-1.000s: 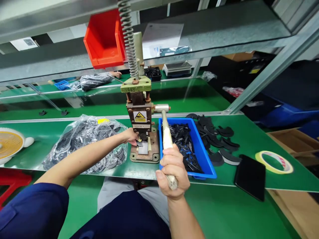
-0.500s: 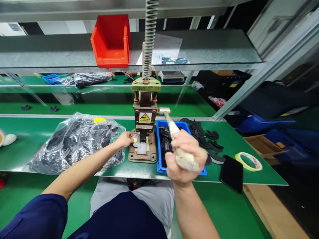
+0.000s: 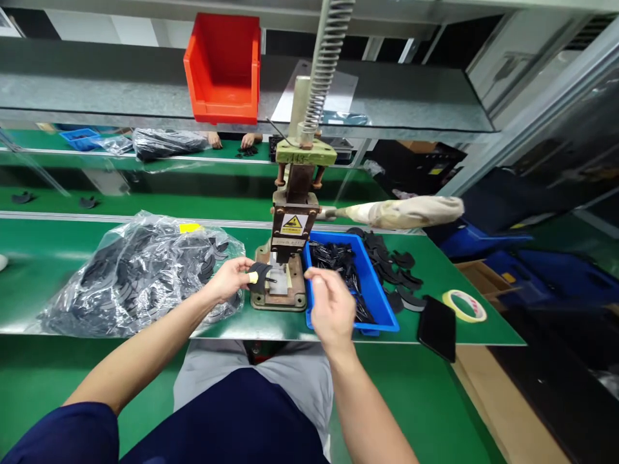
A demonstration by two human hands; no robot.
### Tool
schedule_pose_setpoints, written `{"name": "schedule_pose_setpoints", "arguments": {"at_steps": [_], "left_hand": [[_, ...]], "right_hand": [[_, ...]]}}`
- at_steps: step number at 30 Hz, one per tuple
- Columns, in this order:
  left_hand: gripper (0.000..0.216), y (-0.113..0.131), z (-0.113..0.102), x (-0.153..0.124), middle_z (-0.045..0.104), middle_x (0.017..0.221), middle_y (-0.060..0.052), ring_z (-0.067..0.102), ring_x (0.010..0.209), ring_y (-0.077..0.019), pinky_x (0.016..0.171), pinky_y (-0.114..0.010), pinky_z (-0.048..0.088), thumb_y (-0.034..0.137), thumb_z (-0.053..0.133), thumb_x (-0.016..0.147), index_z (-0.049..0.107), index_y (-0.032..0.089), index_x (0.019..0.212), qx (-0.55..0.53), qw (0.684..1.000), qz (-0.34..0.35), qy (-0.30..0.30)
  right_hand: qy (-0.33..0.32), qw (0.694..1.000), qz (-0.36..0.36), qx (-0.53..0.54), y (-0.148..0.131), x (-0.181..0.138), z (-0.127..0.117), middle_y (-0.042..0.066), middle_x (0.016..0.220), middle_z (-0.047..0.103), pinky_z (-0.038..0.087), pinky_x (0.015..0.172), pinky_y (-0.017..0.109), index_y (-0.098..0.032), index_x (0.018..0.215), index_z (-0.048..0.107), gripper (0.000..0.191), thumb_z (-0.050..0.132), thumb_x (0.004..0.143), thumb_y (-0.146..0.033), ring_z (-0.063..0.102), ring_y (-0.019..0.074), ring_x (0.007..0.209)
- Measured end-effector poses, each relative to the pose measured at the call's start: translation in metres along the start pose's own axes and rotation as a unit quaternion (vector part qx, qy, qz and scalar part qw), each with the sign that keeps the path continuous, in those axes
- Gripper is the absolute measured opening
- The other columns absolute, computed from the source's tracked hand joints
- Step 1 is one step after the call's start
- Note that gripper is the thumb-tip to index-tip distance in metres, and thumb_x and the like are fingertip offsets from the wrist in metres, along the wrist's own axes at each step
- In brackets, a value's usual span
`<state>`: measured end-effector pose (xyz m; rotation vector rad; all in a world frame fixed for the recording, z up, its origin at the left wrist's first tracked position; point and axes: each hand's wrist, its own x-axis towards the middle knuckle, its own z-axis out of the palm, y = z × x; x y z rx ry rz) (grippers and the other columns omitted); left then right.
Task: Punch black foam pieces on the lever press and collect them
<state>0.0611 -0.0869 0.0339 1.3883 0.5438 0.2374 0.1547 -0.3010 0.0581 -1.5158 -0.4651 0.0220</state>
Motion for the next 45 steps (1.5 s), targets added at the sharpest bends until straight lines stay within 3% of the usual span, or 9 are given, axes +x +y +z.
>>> {"name": "schedule_pose_setpoints", "arguments": {"at_steps": [4,8,12,16,26,32,35,40,45], "left_hand": [[0.027,0.011,0.003,-0.017,0.072,0.083,-0.004,0.065,0.069,-0.0122,0.065,-0.022,0.053,0.014,0.08,0.065,0.071,0.012,0.09,0.018,0.998,0.02,-0.053],[0.026,0.016,0.007,-0.028,0.074,0.089,-0.006,0.067,0.077,-0.015,0.072,-0.024,0.054,0.019,0.078,0.07,0.073,0.013,0.095,0.039,0.991,0.05,-0.121],[0.022,0.021,0.007,-0.038,0.075,0.091,-0.006,0.068,0.079,-0.016,0.075,-0.024,0.053,0.022,0.072,0.078,0.075,0.015,0.098,0.093,0.972,0.097,-0.191],[0.022,0.033,0.008,-0.049,0.076,0.097,-0.006,0.07,0.089,-0.019,0.08,-0.023,0.053,0.021,0.067,0.083,0.078,0.017,0.102,0.183,0.938,0.154,-0.252],[0.025,0.05,0.021,-0.069,0.076,0.098,-0.005,0.069,0.088,-0.0175,0.082,-0.023,0.05,0.01,0.061,0.085,0.078,0.022,0.097,0.306,0.868,0.265,-0.288],[0.026,0.032,0.016,-0.06,0.073,0.087,-0.004,0.065,0.073,-0.0149,0.068,-0.023,0.05,0.021,0.07,0.081,0.07,0.012,0.106,0.197,0.935,0.131,-0.263],[0.025,0.023,0.014,-0.062,0.072,0.083,-0.004,0.066,0.071,-0.0151,0.067,-0.024,0.051,0.024,0.069,0.082,0.07,0.011,0.103,0.158,0.956,0.096,-0.229],[0.026,0.014,0.009,-0.07,0.075,0.096,-0.004,0.068,0.082,-0.0165,0.074,-0.026,0.053,0.014,0.063,0.082,0.071,0.017,0.107,0.25,0.945,0.187,-0.097],[0.013,0.005,0.003,-0.073,0.073,0.089,-0.003,0.067,0.08,-0.0152,0.075,-0.025,0.054,0.012,0.061,0.086,0.069,0.018,0.095,0.386,0.863,0.324,-0.042]], "right_hand": [[-0.156,0.969,0.187,0.038,0.031,-0.013,0.016,0.005,0.078,0.068,0.058,0.069,0.034,-0.016,0.089,0.07,0.036,0.069,0.08,-0.051,0.066,0.0183,0.073],[-0.305,0.885,0.33,0.123,0.034,-0.012,0.021,0.002,0.064,0.061,0.048,0.048,0.023,-0.014,0.084,0.068,0.04,0.075,0.074,-0.052,0.064,0.0154,0.062],[-0.388,0.809,0.398,0.191,0.036,-0.025,0.016,0.001,0.06,0.058,0.043,0.045,0.021,-0.011,0.086,0.067,0.047,0.08,0.07,-0.053,0.061,0.0136,0.056],[-0.404,0.782,0.409,0.24,0.039,-0.047,0.01,-0.002,0.062,0.054,0.032,0.042,0.019,-0.012,0.091,0.065,0.051,0.083,0.068,-0.054,0.052,0.0084,0.05],[-0.311,0.857,0.337,0.233,0.032,-0.088,0.003,-0.004,0.063,0.048,0.023,0.05,0.022,-0.016,0.089,0.063,0.036,0.076,0.08,-0.049,0.037,0.0048,0.055],[-0.341,0.838,0.351,0.241,0.031,-0.076,0.002,-0.009,0.056,0.033,0.022,0.042,0.021,-0.017,0.086,0.063,0.046,0.072,0.076,-0.062,0.027,0.0043,0.044],[-0.343,0.852,0.333,0.214,0.038,-0.069,0.005,-0.005,0.056,0.042,0.028,0.04,0.021,-0.015,0.088,0.067,0.047,0.069,0.079,-0.06,0.036,0.0067,0.044],[-0.257,0.934,0.218,0.12,0.055,-0.063,0.008,0.006,0.082,0.066,0.047,0.053,0.024,-0.017,0.097,0.069,0.039,0.061,0.088,-0.054,0.06,0.0127,0.065],[-0.208,0.978,0.013,0.011,0.05,-0.053,0.001,0.009,0.108,0.069,0.056,0.071,0.03,-0.025,0.117,0.07,0.033,0.068,0.086,-0.037,0.065,0.0177,0.091]]}}
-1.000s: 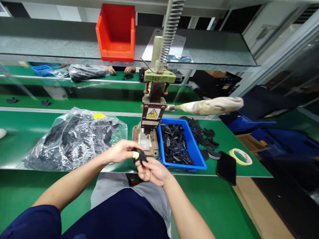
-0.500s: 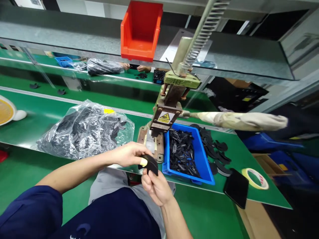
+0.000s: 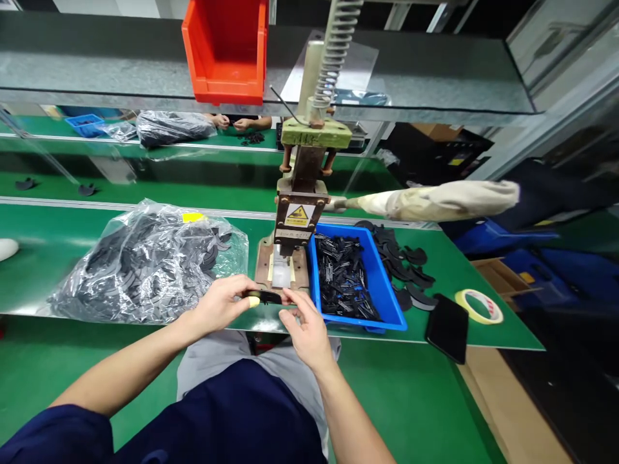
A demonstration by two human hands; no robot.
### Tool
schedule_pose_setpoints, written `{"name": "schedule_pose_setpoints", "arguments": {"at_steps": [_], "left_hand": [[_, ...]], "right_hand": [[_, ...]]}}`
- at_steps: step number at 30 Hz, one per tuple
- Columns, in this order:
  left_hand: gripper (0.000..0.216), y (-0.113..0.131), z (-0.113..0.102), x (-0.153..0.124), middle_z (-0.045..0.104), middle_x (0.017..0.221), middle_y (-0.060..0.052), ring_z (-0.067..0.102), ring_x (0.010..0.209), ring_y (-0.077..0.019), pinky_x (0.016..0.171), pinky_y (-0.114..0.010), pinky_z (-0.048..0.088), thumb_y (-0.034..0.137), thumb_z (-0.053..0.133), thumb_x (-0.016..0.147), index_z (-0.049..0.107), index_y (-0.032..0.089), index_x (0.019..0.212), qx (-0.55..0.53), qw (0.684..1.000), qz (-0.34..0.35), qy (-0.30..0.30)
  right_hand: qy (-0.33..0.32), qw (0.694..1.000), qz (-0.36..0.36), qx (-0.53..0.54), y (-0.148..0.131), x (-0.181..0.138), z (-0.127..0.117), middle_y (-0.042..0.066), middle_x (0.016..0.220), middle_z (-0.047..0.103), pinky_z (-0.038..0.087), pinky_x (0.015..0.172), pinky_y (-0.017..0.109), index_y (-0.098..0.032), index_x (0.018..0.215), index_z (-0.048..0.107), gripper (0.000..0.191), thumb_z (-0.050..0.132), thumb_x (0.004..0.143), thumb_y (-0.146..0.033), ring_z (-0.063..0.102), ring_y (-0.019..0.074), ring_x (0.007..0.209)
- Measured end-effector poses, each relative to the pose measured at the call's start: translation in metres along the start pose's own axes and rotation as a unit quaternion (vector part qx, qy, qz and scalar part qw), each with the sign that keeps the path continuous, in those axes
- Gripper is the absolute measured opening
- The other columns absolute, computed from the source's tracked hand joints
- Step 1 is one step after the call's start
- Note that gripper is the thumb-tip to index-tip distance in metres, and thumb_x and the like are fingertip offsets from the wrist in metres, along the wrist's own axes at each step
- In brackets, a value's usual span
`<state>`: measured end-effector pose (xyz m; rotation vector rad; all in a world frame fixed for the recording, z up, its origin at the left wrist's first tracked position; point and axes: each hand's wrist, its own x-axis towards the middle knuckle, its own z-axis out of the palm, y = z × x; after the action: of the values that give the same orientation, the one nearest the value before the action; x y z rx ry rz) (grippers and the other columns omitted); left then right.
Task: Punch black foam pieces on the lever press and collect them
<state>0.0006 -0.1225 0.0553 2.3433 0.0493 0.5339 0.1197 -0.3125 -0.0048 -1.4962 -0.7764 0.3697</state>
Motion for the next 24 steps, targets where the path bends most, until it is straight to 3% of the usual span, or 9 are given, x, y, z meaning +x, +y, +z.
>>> {"name": "schedule_pose_setpoints", "arguments": {"at_steps": [3,6,9,12,19,21,24], "left_hand": [[0.018,-0.004,0.003,-0.006,0.071,0.096,-0.007,0.068,0.085,-0.0145,0.075,-0.023,0.055,0.012,0.053,0.094,0.068,0.018,0.102,0.052,0.992,0.117,0.017],[0.024,-0.011,0.006,-0.013,0.07,0.101,-0.009,0.069,0.092,-0.0152,0.078,-0.023,0.058,0.008,0.049,0.095,0.065,0.018,0.109,0.086,0.97,0.217,0.066],[0.025,-0.019,0.007,-0.018,0.071,0.102,-0.01,0.07,0.102,-0.0184,0.085,-0.029,0.06,0.008,0.051,0.095,0.063,0.017,0.114,0.075,0.954,0.273,0.103],[0.024,-0.025,0.006,-0.018,0.072,0.101,-0.01,0.07,0.106,-0.0208,0.087,-0.033,0.061,0.01,0.054,0.094,0.062,0.017,0.116,0.073,0.948,0.29,0.112],[0.021,-0.035,-0.002,-0.013,0.073,0.099,-0.01,0.07,0.103,-0.0189,0.087,-0.029,0.06,0.008,0.054,0.093,0.065,0.015,0.109,0.084,0.948,0.282,0.122],[0.019,-0.046,-0.008,-0.006,0.073,0.1,-0.01,0.07,0.099,-0.0172,0.086,-0.027,0.059,0.008,0.054,0.093,0.067,0.016,0.105,0.096,0.958,0.232,0.139],[0.011,-0.08,-0.027,0.017,0.073,0.097,-0.007,0.069,0.092,-0.0167,0.086,-0.029,0.058,0.017,0.059,0.092,0.07,0.018,0.095,0.103,0.977,0.072,0.174]], "right_hand": [[0.013,0.99,-0.12,-0.075,-0.006,0.002,-0.003,0.006,0.096,0.071,0.057,0.08,0.033,-0.027,0.104,0.075,0.021,0.069,0.085,-0.02,0.066,0.0177,0.09],[0.037,0.965,-0.23,-0.123,-0.005,0.002,-0.003,0.004,0.094,0.072,0.059,0.08,0.036,-0.031,0.105,0.074,0.032,0.065,0.084,-0.009,0.068,0.0172,0.089],[0.05,0.937,-0.307,-0.16,0.0,0.0,-0.003,0.005,0.1,0.073,0.06,0.079,0.038,-0.033,0.115,0.07,0.045,0.064,0.082,-0.003,0.069,0.0188,0.093],[0.053,0.919,-0.34,-0.193,0.004,0.0,-0.001,0.006,0.103,0.072,0.062,0.078,0.039,-0.032,0.122,0.066,0.051,0.063,0.082,-0.001,0.07,0.0201,0.095],[0.054,0.906,-0.331,-0.26,-0.002,0.016,0.006,0.006,0.103,0.071,0.062,0.079,0.035,-0.027,0.119,0.065,0.042,0.063,0.084,-0.003,0.07,0.0186,0.095],[0.067,0.905,-0.315,-0.277,-0.007,0.024,-0.002,0.008,0.104,0.072,0.06,0.084,0.035,-0.023,0.116,0.066,0.037,0.064,0.084,-0.005,0.07,0.0187,0.096],[0.127,0.886,-0.254,-0.367,-0.008,0.036,-0.031,0.008,0.1,0.073,0.056,0.089,0.036,-0.021,0.105,0.07,0.018,0.065,0.088,-0.021,0.07,0.0195,0.092]]}}
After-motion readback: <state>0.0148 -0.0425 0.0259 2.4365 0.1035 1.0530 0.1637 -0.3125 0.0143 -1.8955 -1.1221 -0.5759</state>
